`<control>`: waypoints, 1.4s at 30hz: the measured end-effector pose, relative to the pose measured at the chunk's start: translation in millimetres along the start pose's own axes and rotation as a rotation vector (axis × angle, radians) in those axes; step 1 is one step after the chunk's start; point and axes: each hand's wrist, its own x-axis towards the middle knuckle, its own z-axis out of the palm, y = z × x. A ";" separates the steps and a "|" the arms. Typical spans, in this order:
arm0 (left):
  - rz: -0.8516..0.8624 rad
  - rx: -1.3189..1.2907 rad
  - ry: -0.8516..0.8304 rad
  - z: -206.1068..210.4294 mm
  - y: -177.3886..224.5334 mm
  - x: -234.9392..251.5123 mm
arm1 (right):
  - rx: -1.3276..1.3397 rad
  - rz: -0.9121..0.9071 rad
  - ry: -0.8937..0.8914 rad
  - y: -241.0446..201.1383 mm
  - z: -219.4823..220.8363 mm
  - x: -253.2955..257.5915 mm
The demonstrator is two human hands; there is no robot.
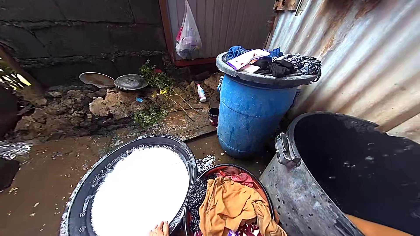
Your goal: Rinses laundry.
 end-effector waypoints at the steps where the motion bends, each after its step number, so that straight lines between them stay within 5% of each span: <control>1: 0.023 -0.043 -0.070 -3.6 -3.9 4.7 | 0.016 0.120 -0.148 -1.7 -15.2 27.0; 2: 0.054 -0.116 -0.127 -4.5 -11.1 15.7 | 0.039 0.198 -0.235 8.6 -27.2 56.8; 6: 0.286 -0.503 -0.146 -56.3 -2.8 35.9 | 0.490 0.296 0.132 61.8 -34.1 75.4; 12: 0.790 -0.009 -0.233 -176.2 131.5 -25.5 | 1.051 0.021 0.540 27.3 -49.7 -46.8; 17: 0.862 0.284 -0.313 -156.4 216.7 -57.4 | 1.237 -0.271 0.684 -18.2 -55.4 -124.1; 20: 0.919 -0.126 -0.350 -130.4 232.3 -85.2 | 1.290 -0.398 0.651 -52.7 -50.3 -156.5; 24: 1.111 -0.694 -0.914 -151.8 216.1 -133.4 | 1.421 -0.491 0.516 -97.8 -24.1 -153.2; 26: 1.195 -0.887 -1.035 -171.9 209.7 -152.5 | 1.450 -0.521 0.443 -118.6 -2.6 -127.8; 28: 1.185 -0.863 -0.917 -189.6 199.5 -161.8 | 1.416 -0.542 0.380 -135.8 20.9 -95.2; 33: 0.758 -0.116 -0.291 -160.2 175.8 -113.2 | 1.133 -0.517 0.327 -145.0 68.2 -25.1; 37: 0.593 -0.194 -0.058 -107.4 173.4 -72.4 | 0.683 -0.459 0.332 -124.2 86.6 18.7; 42: 0.280 -0.026 0.053 -42.9 169.1 -69.0 | 0.556 -0.382 0.274 -114.4 86.1 44.0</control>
